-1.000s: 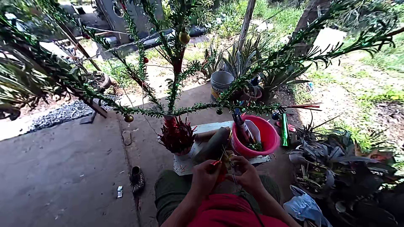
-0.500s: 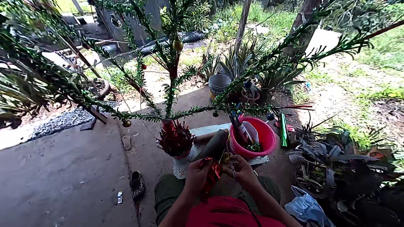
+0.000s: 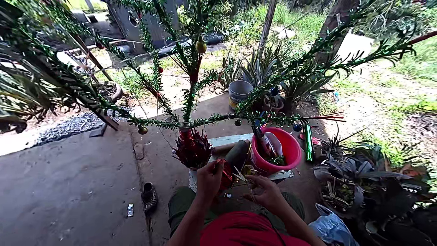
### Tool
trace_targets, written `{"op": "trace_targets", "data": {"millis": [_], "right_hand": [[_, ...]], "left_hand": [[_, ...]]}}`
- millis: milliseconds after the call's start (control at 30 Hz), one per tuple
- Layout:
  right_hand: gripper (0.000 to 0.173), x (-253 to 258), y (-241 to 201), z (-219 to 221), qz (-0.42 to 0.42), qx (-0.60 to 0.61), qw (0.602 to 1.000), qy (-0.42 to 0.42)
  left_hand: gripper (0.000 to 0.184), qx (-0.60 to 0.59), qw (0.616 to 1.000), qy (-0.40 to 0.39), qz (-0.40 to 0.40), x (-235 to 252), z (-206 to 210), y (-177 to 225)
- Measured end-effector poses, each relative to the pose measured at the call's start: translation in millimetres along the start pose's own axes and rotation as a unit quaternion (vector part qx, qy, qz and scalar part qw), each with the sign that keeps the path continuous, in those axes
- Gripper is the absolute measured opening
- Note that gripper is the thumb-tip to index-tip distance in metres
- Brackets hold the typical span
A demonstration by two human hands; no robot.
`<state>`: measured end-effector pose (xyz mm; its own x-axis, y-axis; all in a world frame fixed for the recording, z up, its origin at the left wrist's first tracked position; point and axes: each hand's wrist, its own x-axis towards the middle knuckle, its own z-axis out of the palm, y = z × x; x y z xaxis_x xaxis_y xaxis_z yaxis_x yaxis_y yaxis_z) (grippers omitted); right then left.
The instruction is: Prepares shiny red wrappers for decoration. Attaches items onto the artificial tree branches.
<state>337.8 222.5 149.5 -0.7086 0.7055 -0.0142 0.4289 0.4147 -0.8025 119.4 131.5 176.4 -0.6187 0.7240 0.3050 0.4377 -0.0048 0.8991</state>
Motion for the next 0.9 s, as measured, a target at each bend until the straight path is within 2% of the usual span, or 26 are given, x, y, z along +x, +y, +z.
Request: {"op": "trace_targets", "data": {"millis": [267, 433, 600, 767, 900], "right_hand": [[0.067, 0.6, -4.3, 1.3, -0.010, 0.024, 0.999, -0.024], [0.067, -0.3, -5.1, 2.5, -0.015, 0.044, 0.999, -0.016], [0.070, -4.8, -9.4, 4.7, -0.014, 0.006, 1.000, -0.009], [0.069, -4.8, -7.5, 10.1, -0.021, 0.017, 0.999, 0.024], [0.067, -2.2, -6.3, 6.5, -0.011, 0.045, 0.999, 0.002]], "left_hand": [[0.019, -0.047, 0.999, -0.016, -0.015, -5.7, -2.8, 5.1], [0.019, -0.054, 0.998, -0.023, -0.010, -9.6, -2.8, 7.1], [0.019, -0.061, 0.998, 0.002, -0.007, -9.2, -1.4, 5.7], [0.019, -0.050, 0.999, -0.004, -0.002, -11.8, -0.3, 4.1], [0.019, -0.049, 0.999, -0.016, 0.007, -15.0, -0.6, 5.1]]}}
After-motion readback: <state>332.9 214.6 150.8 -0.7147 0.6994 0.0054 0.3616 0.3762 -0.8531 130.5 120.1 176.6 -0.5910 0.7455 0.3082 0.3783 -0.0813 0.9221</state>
